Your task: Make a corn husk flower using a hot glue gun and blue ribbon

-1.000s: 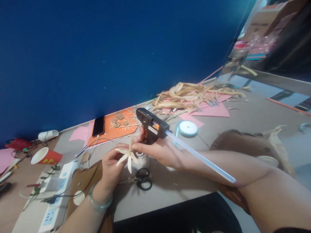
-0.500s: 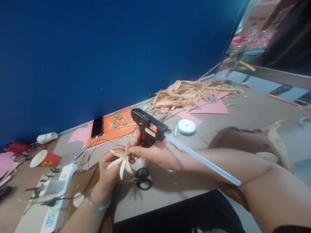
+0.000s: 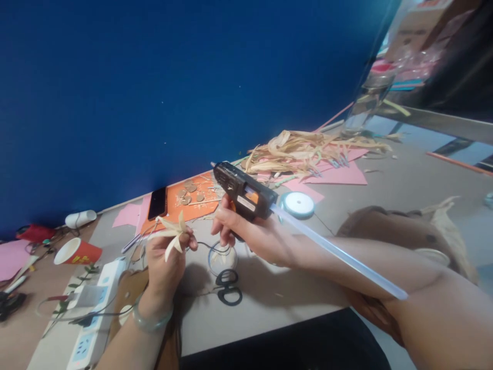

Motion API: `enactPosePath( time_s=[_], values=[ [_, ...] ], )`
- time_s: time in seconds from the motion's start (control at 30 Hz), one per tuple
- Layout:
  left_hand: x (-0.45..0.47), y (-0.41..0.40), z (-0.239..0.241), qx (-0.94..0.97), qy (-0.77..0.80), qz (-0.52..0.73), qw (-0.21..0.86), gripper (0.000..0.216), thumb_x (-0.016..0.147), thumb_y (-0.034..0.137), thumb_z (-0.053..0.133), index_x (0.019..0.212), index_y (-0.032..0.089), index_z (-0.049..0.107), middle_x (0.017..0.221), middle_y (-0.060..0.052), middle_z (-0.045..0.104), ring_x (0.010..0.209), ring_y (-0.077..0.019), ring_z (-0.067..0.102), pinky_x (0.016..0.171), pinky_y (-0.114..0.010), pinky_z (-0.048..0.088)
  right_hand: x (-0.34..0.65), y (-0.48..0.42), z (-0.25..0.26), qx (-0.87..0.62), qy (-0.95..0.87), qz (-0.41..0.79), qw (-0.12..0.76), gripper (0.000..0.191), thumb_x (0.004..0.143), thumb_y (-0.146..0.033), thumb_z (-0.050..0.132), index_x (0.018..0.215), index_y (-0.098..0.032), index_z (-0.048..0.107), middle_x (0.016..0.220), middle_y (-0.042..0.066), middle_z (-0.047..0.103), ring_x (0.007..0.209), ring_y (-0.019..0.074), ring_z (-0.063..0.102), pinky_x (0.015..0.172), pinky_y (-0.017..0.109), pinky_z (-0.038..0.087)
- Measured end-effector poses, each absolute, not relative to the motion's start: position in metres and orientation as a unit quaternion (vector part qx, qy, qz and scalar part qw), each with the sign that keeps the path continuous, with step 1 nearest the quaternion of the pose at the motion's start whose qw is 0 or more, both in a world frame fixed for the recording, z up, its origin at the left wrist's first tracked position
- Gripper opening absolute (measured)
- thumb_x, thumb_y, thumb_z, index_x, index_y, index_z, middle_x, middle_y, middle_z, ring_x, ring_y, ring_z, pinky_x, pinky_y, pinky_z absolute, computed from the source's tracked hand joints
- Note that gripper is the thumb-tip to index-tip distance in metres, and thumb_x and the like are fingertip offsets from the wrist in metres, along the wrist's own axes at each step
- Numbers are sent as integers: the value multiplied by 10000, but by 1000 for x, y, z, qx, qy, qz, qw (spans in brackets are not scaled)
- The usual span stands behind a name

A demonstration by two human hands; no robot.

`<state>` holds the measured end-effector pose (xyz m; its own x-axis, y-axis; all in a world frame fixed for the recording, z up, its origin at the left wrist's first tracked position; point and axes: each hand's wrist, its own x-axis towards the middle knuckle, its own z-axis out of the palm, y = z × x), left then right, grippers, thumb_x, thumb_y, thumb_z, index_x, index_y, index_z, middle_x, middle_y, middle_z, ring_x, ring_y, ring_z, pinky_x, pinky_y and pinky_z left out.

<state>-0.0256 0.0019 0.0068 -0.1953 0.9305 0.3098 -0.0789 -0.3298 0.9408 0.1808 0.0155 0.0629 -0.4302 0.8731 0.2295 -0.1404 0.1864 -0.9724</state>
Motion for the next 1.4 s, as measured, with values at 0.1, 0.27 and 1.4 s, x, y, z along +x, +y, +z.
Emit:
enactPosePath(
  time_s=[0.1, 0.27, 1.4],
  values=[
    [-29, 8, 10, 465, 422, 681, 377, 160, 721, 288, 762, 706, 166, 660, 680, -13, 651, 537, -88, 545, 529, -215, 456, 188, 14, 71, -303, -696, 532, 374, 344, 940, -467, 462, 835, -167, 593, 671, 9, 625, 582, 109, 576, 579, 240, 473],
    [-31, 11, 11, 443, 411, 697, 386, 223, 702, 305, 783, 679, 146, 630, 699, -23, 654, 533, -78, 551, 520, -207, 457, 187, 15, 69, -283, -750, 511, 309, 325, 907, -474, 515, 813, -171, 586, 547, -28, 551, 525, 112, 530, 566, 251, 440],
    [-26, 3, 13, 484, 443, 689, 307, 199, 738, 280, 751, 637, 141, 651, 524, 12, 607, 475, -90, 541, 482, -203, 441, 178, 17, 58, -241, -794, 451, 329, 97, 840, -227, 605, 915, -167, 591, 840, 1, 631, 665, 102, 538, 614, 219, 416]
  ],
)
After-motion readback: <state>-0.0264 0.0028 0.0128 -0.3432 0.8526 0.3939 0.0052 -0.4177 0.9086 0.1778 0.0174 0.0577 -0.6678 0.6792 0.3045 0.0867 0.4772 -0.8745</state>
